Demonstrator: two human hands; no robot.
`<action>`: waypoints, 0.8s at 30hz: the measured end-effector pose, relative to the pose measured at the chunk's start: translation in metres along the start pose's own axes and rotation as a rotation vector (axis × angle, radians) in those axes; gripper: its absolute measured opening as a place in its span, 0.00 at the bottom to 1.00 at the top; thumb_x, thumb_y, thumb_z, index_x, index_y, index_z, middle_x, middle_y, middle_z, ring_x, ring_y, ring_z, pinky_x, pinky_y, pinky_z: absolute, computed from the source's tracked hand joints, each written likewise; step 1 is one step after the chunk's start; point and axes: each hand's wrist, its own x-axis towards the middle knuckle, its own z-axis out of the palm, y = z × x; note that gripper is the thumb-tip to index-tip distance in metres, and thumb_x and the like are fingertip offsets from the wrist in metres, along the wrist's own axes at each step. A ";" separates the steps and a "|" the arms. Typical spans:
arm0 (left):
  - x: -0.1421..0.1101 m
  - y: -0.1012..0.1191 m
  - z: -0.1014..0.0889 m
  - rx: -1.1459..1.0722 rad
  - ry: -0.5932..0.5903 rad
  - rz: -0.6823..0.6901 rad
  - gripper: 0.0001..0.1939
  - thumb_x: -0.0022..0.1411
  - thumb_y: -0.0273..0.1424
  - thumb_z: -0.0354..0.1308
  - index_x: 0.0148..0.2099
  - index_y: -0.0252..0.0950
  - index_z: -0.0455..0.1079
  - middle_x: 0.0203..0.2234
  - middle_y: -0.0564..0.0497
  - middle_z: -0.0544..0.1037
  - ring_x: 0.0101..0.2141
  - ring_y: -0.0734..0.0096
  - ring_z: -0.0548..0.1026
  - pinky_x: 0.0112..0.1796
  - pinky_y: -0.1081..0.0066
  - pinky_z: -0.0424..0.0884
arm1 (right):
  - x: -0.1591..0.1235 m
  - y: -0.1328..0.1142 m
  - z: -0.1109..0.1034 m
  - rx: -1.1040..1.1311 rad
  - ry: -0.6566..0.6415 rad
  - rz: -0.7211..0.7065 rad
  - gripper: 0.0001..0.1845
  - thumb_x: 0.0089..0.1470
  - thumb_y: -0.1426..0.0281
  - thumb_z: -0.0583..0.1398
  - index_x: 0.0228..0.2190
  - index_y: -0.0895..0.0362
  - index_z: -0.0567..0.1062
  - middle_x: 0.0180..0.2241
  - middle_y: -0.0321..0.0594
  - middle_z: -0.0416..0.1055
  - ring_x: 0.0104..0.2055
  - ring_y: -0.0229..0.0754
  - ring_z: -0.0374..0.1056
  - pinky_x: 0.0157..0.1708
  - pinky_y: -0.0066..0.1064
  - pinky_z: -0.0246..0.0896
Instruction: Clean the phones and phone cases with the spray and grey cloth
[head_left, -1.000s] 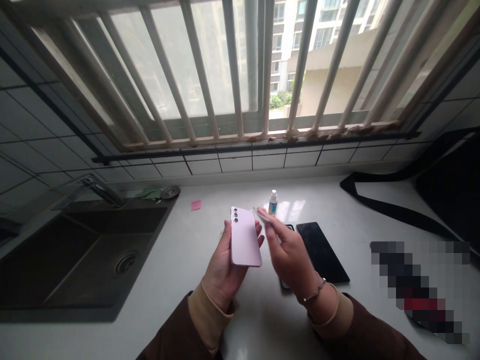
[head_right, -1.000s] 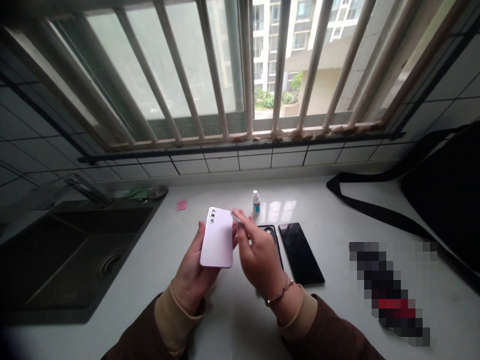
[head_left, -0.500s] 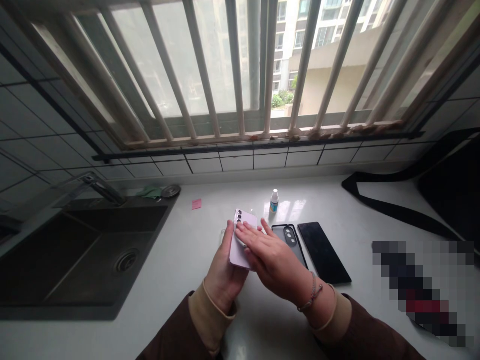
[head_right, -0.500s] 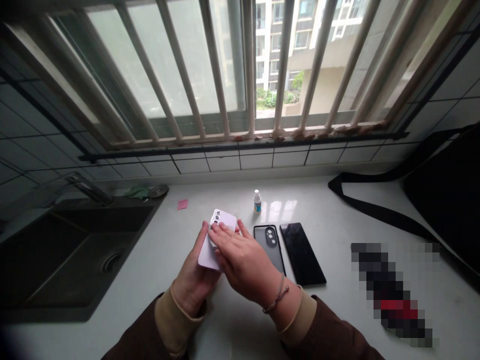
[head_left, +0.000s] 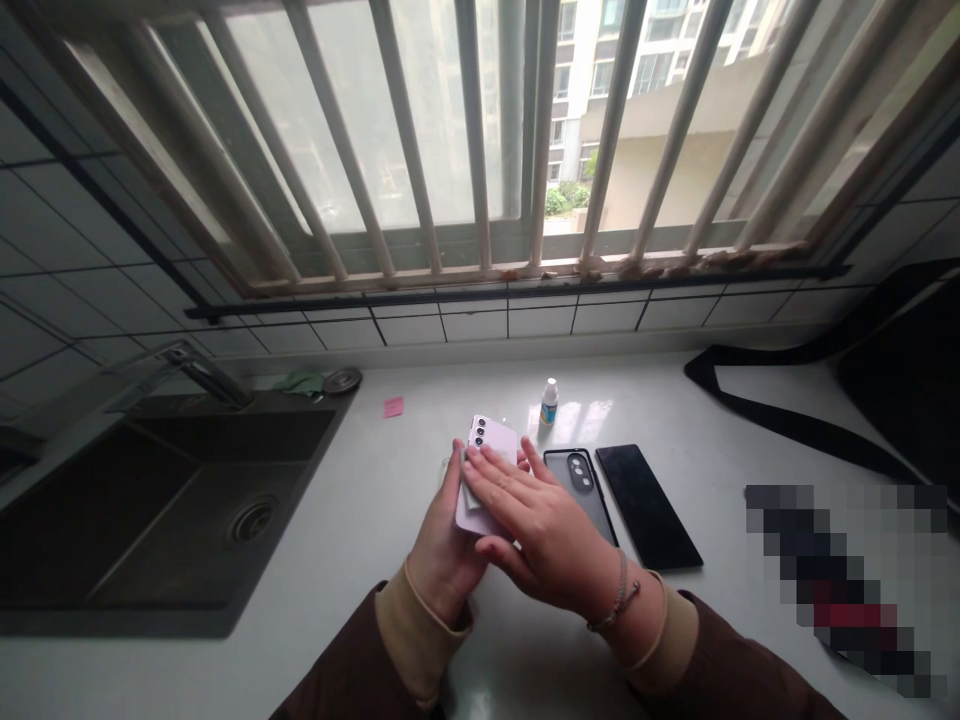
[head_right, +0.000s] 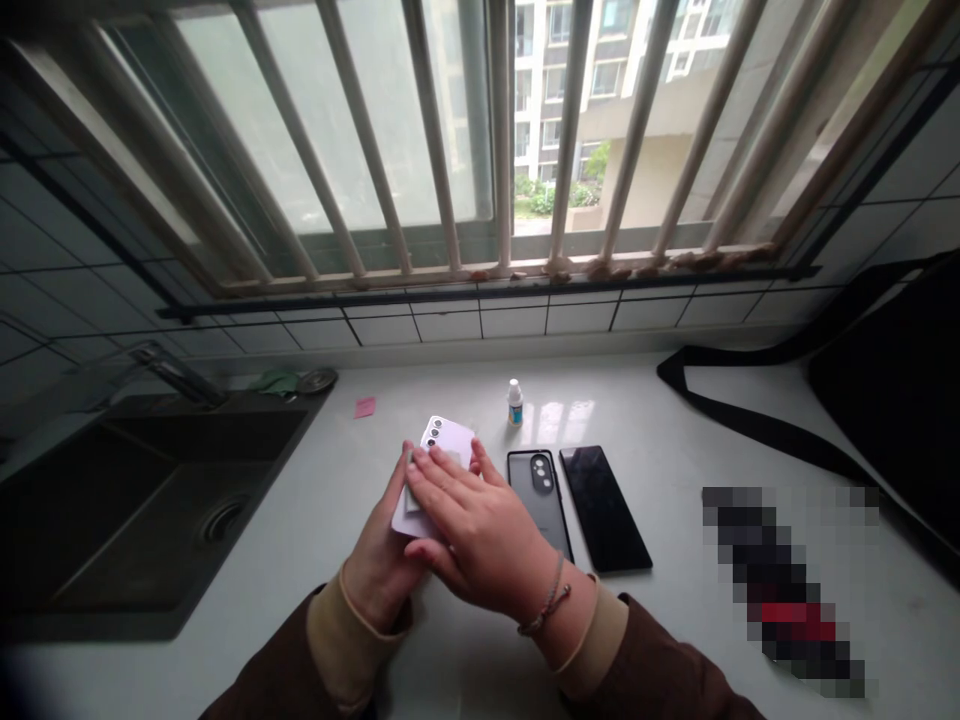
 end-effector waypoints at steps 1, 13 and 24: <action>-0.001 0.000 0.002 -0.037 0.002 -0.034 0.30 0.73 0.51 0.59 0.63 0.31 0.74 0.59 0.35 0.80 0.65 0.50 0.74 0.68 0.54 0.67 | 0.000 0.001 0.000 -0.017 0.001 0.021 0.38 0.74 0.51 0.51 0.74 0.60 0.57 0.74 0.52 0.58 0.77 0.54 0.52 0.79 0.57 0.27; -0.005 0.001 0.006 0.007 -0.056 0.072 0.28 0.77 0.44 0.57 0.70 0.33 0.70 0.65 0.37 0.75 0.68 0.53 0.71 0.70 0.58 0.63 | -0.001 0.010 -0.005 -0.071 0.068 0.166 0.42 0.74 0.45 0.35 0.73 0.56 0.60 0.73 0.47 0.59 0.77 0.55 0.54 0.77 0.62 0.15; -0.007 0.009 0.008 -0.038 0.054 -0.003 0.32 0.75 0.48 0.57 0.66 0.25 0.72 0.56 0.31 0.81 0.56 0.51 0.81 0.62 0.57 0.74 | 0.000 0.009 -0.009 -0.022 0.014 -0.122 0.44 0.73 0.41 0.38 0.71 0.57 0.64 0.69 0.45 0.69 0.74 0.54 0.60 0.78 0.62 0.22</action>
